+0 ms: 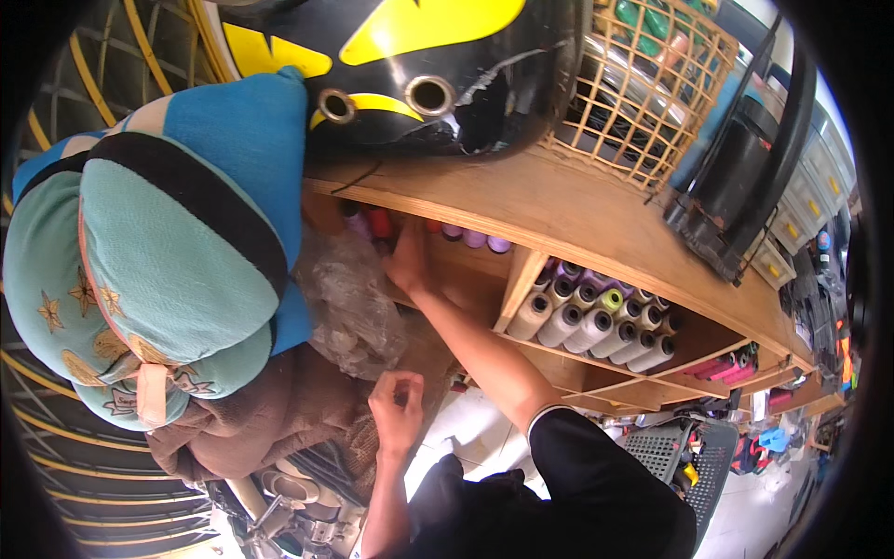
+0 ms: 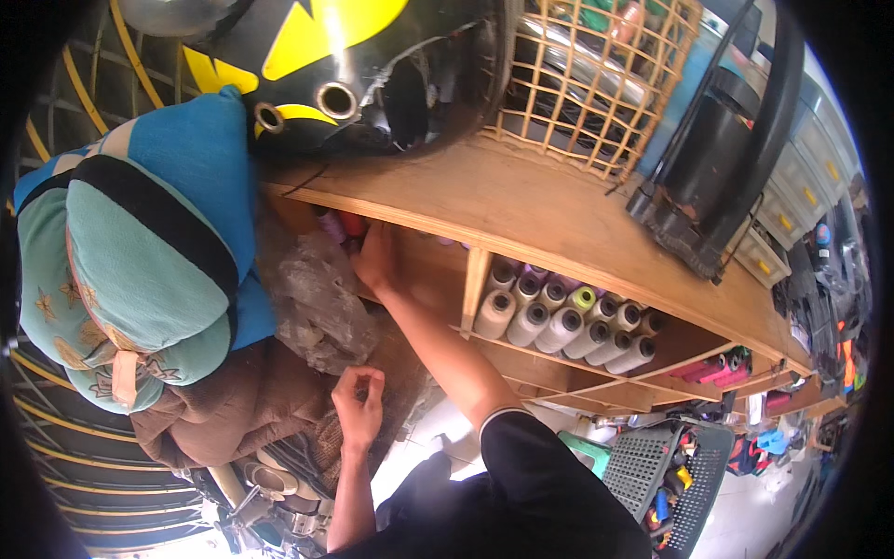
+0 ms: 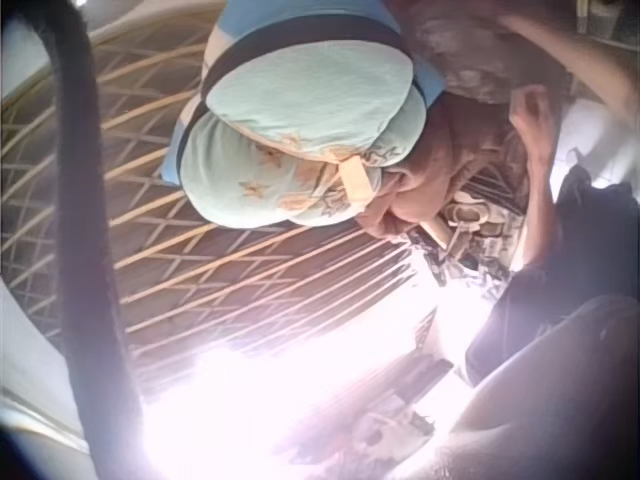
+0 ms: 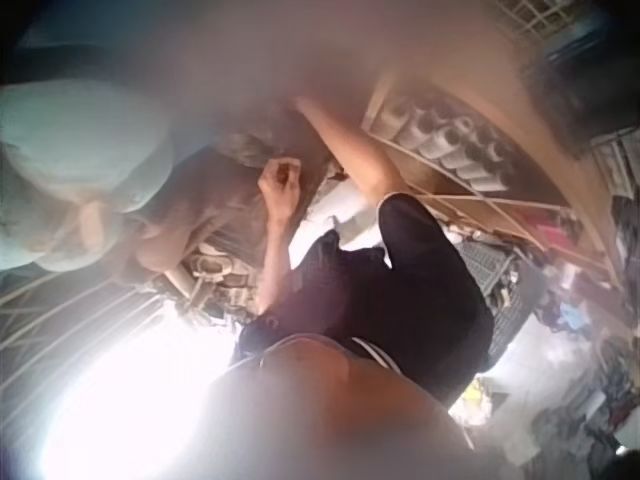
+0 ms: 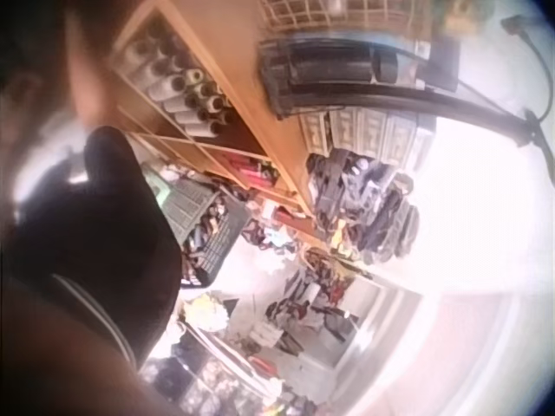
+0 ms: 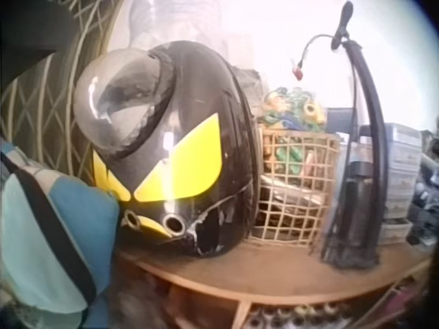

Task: The person repeatedly picks up thread spools from a black plastic basket and places them onto a wooden shelf. They handle spools one at a time, moving them from the basket to the shelf and occasionally adjusting their positions.

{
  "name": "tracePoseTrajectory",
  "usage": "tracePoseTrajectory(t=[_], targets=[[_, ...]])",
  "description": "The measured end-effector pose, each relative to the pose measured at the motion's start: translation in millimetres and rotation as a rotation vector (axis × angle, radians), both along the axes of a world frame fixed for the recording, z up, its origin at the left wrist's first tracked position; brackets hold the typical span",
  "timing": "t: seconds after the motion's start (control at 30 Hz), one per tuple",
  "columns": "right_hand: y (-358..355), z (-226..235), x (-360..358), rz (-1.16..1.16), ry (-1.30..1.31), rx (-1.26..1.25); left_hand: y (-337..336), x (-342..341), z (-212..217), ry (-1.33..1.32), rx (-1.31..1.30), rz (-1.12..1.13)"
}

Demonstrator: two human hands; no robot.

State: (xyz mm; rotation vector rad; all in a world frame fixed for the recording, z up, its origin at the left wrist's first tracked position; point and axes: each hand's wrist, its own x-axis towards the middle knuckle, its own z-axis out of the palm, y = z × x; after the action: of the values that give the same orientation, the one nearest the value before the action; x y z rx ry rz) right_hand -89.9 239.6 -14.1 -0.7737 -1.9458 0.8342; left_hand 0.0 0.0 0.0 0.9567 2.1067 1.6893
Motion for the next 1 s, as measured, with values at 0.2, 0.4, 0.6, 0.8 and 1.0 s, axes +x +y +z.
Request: tracePoseTrajectory(t=[0.2, 0.4, 0.6, 0.8, 1.0], targets=[[-93.8, -14.7, 149.8, 0.157, 0.293, -0.002, 0.1, 17.9, 12.8, 0.098, 0.098, -0.062], [-222.5, -140.0, 395.8, -0.137, -0.086, -0.238, -6.6, 72.4, -21.0, -0.130, 0.010, -0.387], [-299.8, -176.5, 609.5, -0.993, -0.286, -0.443, 33.3, 132.0, -145.1, -0.104, -0.143, -0.769], [-360.2, -155.1, 706.2, -1.688, -0.344, -0.193, 17.7, 131.5, -259.3, 0.160, -0.460, -1.094], [-396.3, -158.6, 813.9, -1.994, -0.579, -0.457, 26.4, 157.7, -263.8, 0.100, -0.750, -1.087]])
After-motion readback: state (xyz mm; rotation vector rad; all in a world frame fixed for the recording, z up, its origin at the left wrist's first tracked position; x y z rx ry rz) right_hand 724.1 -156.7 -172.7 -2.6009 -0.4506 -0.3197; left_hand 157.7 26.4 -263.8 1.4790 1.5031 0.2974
